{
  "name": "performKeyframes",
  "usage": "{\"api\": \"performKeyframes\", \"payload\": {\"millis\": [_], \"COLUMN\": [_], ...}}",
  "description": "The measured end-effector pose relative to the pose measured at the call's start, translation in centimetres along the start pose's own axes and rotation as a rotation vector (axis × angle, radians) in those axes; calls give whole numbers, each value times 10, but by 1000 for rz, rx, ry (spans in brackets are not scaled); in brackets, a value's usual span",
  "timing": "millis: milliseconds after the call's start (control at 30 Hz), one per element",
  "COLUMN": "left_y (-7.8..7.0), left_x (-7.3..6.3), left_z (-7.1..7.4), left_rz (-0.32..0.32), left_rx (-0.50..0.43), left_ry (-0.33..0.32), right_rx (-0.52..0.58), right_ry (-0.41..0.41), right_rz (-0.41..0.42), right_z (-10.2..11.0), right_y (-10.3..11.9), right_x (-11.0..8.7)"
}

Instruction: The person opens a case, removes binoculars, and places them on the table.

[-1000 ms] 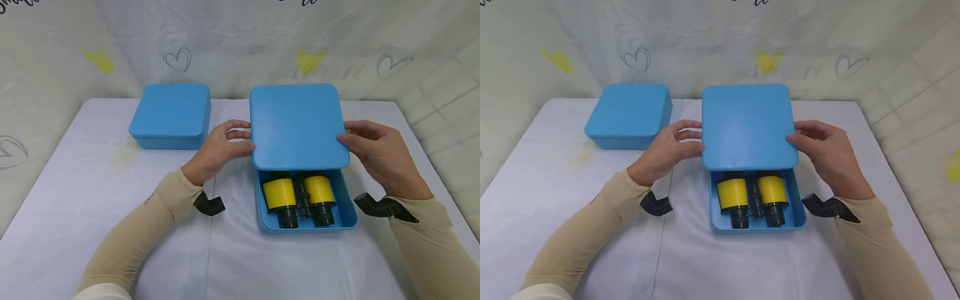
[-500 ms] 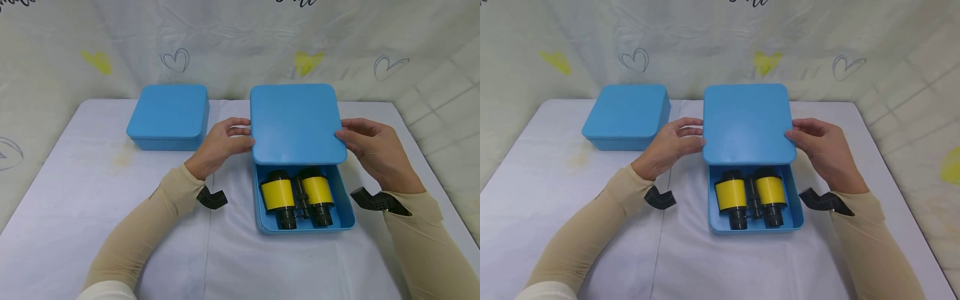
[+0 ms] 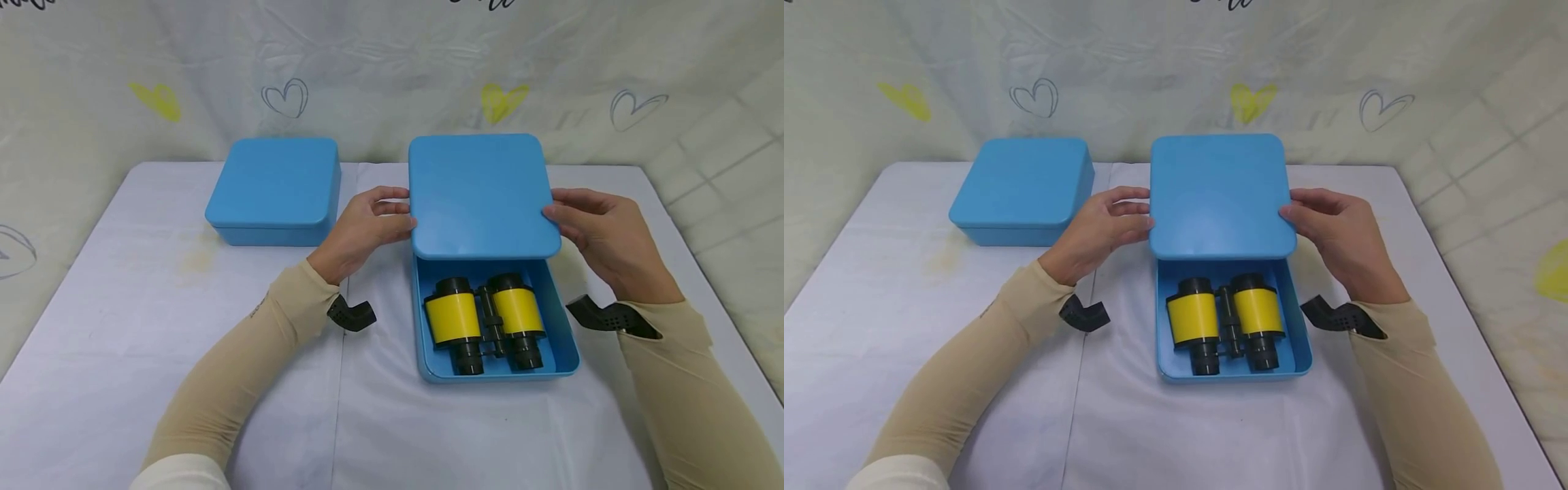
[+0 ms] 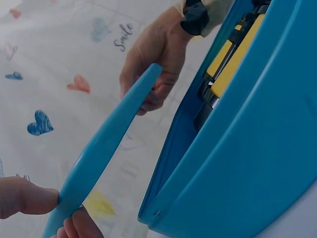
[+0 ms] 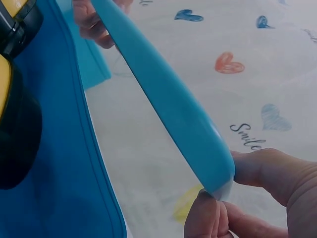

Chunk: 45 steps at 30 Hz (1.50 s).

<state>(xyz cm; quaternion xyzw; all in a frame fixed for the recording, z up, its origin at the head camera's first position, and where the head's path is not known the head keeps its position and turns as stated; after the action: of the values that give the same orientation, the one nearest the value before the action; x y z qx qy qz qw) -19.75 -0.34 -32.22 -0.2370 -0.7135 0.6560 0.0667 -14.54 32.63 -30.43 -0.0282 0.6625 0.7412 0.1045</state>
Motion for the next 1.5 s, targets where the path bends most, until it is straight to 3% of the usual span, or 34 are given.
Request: {"api": "performKeyframes", "payload": {"millis": [200,433,933,1300,1500], "left_y": [0,2,4,7,12], "left_x": [5,11,27,40,45], "left_z": [1,2,7,14,14], "left_rz": [-13,-6,-2,12,24], "left_rx": [-8,4,9,-17,7], "left_ry": [-5,-13,-49,-93,-97], "right_rx": [-79,-47,-303,-61,-91], "right_ry": [-2,21,36,46,61], "right_rz": [-12,-17,-64,-55,-62], "right_z": [-1,-2,-4,-10,-11], "right_y": [-1,-2,-5,-8,-16], "right_x": [6,13,33,47,51]}}
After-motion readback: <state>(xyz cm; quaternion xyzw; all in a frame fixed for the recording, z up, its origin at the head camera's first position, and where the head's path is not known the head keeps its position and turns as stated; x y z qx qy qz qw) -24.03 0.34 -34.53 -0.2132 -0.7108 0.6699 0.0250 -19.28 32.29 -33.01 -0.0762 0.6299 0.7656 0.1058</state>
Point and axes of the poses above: each hand's wrist, its own x-axis towards the middle knuckle, its own z-axis out of the back of the hand, y = z × x, the point moved 4 cm from there along x, towards the middle knuckle
